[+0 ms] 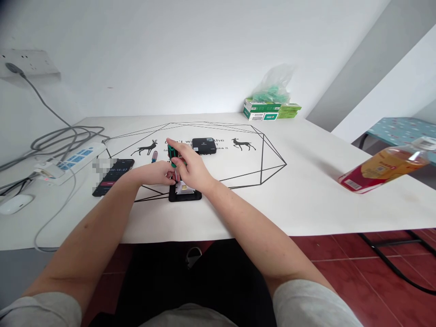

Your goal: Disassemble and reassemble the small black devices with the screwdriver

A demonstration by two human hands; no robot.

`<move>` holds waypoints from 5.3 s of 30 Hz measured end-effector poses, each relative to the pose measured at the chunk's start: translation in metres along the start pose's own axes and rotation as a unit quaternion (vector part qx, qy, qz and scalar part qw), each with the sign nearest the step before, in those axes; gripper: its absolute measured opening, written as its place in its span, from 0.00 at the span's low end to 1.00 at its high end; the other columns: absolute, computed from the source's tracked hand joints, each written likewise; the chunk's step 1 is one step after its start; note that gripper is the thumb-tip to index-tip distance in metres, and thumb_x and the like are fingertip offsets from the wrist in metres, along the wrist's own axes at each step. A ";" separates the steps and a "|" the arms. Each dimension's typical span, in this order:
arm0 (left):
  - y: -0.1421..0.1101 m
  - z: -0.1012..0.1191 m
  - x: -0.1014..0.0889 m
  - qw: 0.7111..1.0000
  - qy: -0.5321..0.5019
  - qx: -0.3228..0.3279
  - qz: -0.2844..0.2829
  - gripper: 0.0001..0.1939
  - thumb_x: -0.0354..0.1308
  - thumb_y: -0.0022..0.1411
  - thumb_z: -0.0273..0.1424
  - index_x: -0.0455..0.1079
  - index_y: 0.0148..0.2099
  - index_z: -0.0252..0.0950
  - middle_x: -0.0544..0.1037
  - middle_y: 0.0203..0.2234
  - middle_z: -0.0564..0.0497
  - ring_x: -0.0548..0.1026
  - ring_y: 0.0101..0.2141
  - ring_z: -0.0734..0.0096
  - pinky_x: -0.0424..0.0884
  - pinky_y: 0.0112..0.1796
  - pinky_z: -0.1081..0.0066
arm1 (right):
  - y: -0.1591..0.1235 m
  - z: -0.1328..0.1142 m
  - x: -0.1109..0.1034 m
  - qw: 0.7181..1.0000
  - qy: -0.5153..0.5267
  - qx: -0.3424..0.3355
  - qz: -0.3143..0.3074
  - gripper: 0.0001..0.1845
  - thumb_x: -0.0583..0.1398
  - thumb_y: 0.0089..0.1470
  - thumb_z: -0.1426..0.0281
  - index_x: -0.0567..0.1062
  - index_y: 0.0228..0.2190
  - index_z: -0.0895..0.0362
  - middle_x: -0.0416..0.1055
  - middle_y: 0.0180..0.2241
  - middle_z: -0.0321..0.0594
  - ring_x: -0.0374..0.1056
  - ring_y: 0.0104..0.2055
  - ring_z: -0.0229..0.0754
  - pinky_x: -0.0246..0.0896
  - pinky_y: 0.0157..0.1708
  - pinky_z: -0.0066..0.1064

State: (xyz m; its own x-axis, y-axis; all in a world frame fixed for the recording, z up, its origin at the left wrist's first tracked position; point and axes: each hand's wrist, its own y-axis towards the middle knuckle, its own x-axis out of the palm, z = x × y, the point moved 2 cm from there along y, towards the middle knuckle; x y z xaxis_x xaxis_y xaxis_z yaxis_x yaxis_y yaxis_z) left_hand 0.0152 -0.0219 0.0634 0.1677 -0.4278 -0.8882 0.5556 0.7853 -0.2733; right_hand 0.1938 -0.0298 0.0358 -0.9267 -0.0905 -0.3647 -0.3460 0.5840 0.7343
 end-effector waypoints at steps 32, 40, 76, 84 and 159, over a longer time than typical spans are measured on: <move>0.010 -0.045 -0.008 0.967 0.128 -0.120 0.185 0.08 0.56 0.69 0.31 0.77 0.38 0.41 0.82 0.39 0.45 0.80 0.37 0.55 0.71 0.37 0.63 | 0.024 0.000 -0.011 0.997 -0.046 0.019 0.060 0.20 0.66 0.64 0.54 0.74 0.52 0.50 0.75 0.41 0.40 0.72 0.39 0.45 0.75 0.39 0.40; 0.012 -0.048 -0.006 0.954 0.166 -0.144 0.205 0.12 0.53 0.75 0.34 0.79 0.46 0.39 0.80 0.45 0.42 0.81 0.45 0.53 0.73 0.42 0.63 | 0.032 0.005 0.003 0.995 0.013 0.072 0.072 0.26 0.73 0.57 0.55 0.68 0.47 0.49 0.80 0.50 0.42 0.76 0.38 0.42 0.77 0.43 0.43; 0.022 -0.031 0.001 0.933 0.182 -0.216 0.225 0.18 0.48 0.78 0.32 0.81 0.53 0.37 0.84 0.47 0.38 0.83 0.49 0.46 0.73 0.47 0.57 | 0.007 0.002 0.008 0.979 0.073 0.072 0.179 0.18 0.67 0.65 0.52 0.72 0.48 0.47 0.79 0.50 0.42 0.79 0.51 0.47 0.77 0.53 0.46; 0.023 -0.034 0.003 0.932 0.196 -0.211 0.219 0.18 0.49 0.77 0.31 0.81 0.53 0.35 0.85 0.48 0.37 0.82 0.49 0.46 0.73 0.46 0.56 | 0.007 0.005 0.008 0.975 0.156 0.068 0.144 0.09 0.57 0.72 0.61 0.70 0.52 0.46 0.77 0.52 0.41 0.78 0.48 0.44 0.78 0.53 0.47; 0.033 -0.044 0.009 0.936 0.145 -0.206 0.246 0.14 0.52 0.73 0.31 0.81 0.45 0.38 0.82 0.53 0.36 0.73 0.58 0.39 0.65 0.58 0.44 | 0.011 0.001 -0.008 0.992 0.067 0.041 0.095 0.16 0.60 0.71 0.56 0.83 0.53 0.43 0.80 0.51 0.41 0.74 0.49 0.47 0.75 0.51 0.48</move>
State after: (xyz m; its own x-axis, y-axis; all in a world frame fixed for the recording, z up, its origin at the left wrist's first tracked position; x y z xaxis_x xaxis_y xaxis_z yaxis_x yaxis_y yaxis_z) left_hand -0.0007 0.0197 0.0298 0.0600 0.1225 -0.9907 0.0979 0.9869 0.1280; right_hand 0.1978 -0.0216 0.0459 -0.9870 -0.0759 -0.1415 -0.1559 0.6645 0.7309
